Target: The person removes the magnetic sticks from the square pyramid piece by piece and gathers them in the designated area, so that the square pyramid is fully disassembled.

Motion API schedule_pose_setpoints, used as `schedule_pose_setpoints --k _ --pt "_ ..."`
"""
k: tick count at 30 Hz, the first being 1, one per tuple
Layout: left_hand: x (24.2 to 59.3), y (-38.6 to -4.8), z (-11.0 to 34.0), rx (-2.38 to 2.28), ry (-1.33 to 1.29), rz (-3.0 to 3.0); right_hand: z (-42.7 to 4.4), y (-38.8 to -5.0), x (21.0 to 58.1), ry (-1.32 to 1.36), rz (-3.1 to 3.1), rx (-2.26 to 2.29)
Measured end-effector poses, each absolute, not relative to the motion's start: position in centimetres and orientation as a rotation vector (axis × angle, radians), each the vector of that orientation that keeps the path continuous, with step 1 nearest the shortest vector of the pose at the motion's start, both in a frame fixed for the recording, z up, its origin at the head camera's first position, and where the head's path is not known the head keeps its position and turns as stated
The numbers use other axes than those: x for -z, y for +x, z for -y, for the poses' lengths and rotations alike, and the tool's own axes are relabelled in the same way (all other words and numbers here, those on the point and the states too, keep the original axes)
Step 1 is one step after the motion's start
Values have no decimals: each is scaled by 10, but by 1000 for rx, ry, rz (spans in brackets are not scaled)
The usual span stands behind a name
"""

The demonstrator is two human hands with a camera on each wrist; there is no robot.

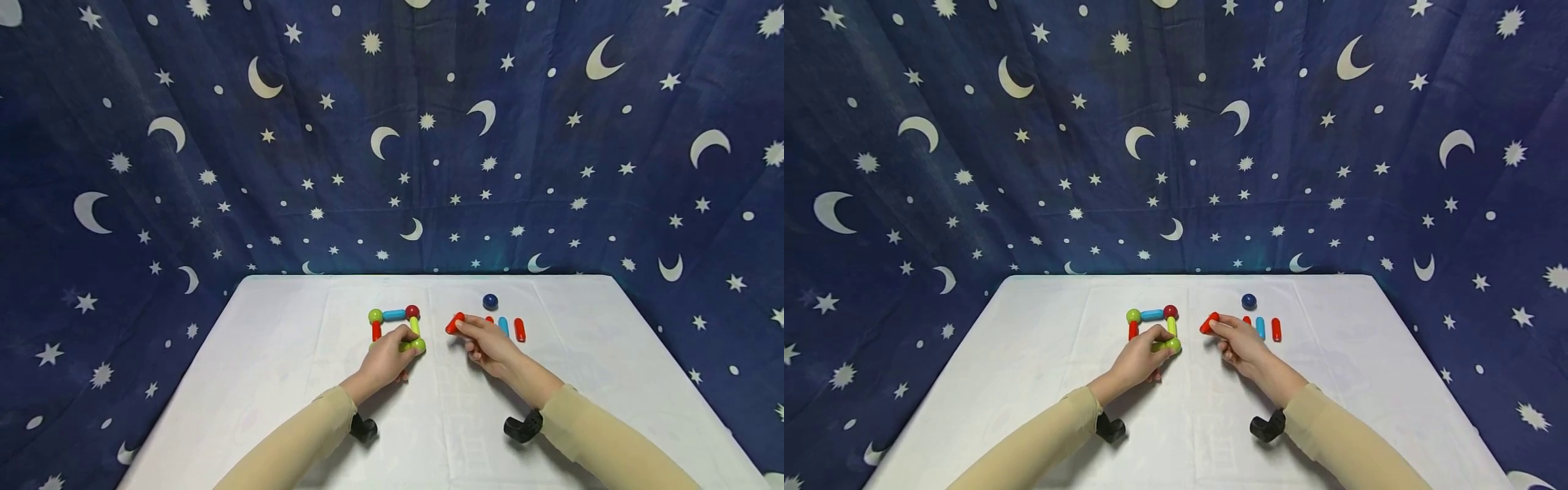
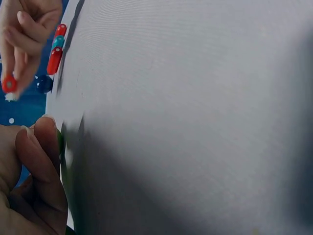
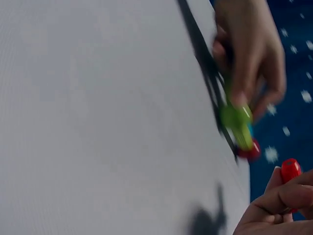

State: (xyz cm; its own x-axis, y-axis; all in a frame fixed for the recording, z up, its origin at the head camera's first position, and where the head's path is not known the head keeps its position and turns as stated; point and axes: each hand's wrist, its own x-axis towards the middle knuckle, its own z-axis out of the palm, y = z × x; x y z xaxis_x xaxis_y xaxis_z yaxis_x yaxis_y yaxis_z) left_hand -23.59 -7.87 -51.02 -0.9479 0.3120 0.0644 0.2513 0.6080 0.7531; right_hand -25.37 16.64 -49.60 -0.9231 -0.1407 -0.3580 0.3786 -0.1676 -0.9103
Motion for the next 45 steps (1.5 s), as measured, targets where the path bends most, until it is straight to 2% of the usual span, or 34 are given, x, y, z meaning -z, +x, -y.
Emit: schedule_pose_setpoints --k 9,17,24,45 --pt "508 -237 79 -1206 503 -2800 -264 -265 465 291 -2027 2033" --pt "508 -237 79 -1164 517 -2828 -319 -266 474 380 -2267 1705" --pt "510 -237 80 -1139 538 -2864 -329 -265 487 408 -2385 1486" --pt "510 -236 80 -1197 542 -2826 -322 -269 496 369 -2559 1325"
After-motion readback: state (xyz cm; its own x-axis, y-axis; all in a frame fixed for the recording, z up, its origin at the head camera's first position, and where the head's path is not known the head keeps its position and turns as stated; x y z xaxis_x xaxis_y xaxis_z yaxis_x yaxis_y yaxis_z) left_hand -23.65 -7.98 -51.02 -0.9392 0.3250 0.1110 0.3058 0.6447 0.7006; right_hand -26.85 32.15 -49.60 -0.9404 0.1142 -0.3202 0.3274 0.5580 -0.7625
